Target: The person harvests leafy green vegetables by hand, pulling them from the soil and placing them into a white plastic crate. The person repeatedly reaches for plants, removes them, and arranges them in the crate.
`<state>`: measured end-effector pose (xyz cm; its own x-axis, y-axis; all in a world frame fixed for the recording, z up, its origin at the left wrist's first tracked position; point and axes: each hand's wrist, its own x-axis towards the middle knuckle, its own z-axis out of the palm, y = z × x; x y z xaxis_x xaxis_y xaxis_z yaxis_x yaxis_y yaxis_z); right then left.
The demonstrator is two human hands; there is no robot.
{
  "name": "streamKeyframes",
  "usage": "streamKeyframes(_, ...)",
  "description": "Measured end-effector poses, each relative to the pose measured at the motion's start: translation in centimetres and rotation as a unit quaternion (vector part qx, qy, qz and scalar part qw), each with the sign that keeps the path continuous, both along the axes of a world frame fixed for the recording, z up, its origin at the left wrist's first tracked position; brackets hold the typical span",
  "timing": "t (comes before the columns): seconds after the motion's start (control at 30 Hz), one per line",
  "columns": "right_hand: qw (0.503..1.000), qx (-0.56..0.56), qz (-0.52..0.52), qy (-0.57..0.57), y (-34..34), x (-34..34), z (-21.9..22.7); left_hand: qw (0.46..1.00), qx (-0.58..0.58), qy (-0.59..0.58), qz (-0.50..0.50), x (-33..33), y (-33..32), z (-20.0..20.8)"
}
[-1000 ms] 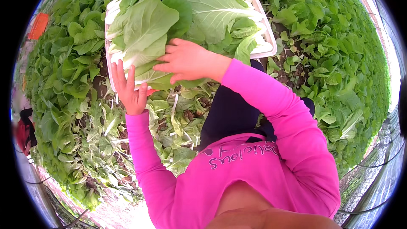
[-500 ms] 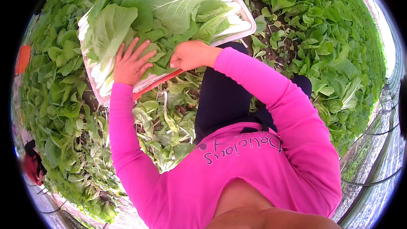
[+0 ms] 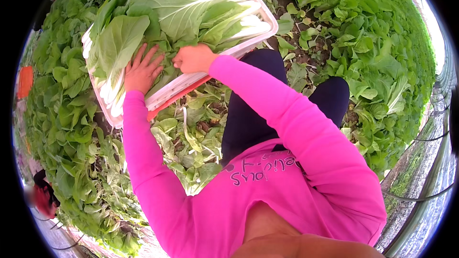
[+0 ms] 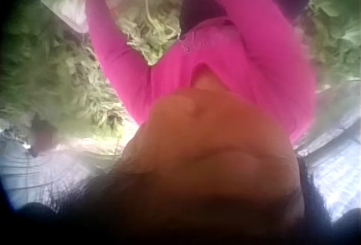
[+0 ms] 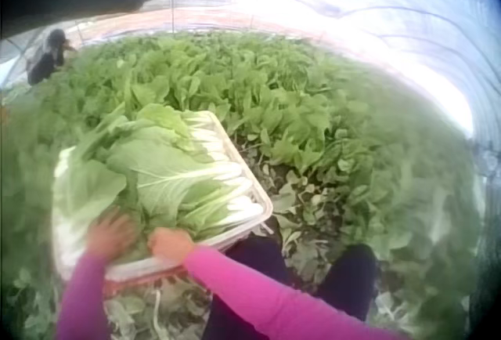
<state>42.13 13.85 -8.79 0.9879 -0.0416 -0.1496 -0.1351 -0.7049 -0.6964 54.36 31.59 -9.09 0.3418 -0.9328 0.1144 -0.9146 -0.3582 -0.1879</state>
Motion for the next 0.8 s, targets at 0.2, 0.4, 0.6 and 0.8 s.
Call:
streamKeyframes(0.2, 0.989, -0.063, 0.119, -0.067, 0.6, -4.7, 0.2, 0.997, -0.049, -0.001, -0.055, -2.3, 1.1, 1.3)
streamKeyframes(0.4, 0.971, 0.008, 0.212, -0.109, -0.1, -9.4, 5.5, 0.992, -0.064, 0.099, -0.054, -4.5, 2.6, 5.7)
streamKeyframes(0.6, 0.939, 0.345, -0.01, -0.016, -8.7, -12.2, 8.9, 0.948, -0.222, 0.223, -0.042, -6.9, 4.2, 9.7)
streamKeyframes(0.8, 0.897, 0.43, -0.092, -0.052, -15.1, -13.3, 10.2, 0.937, -0.288, 0.176, -0.088, -9.5, 1.2, 10.0)
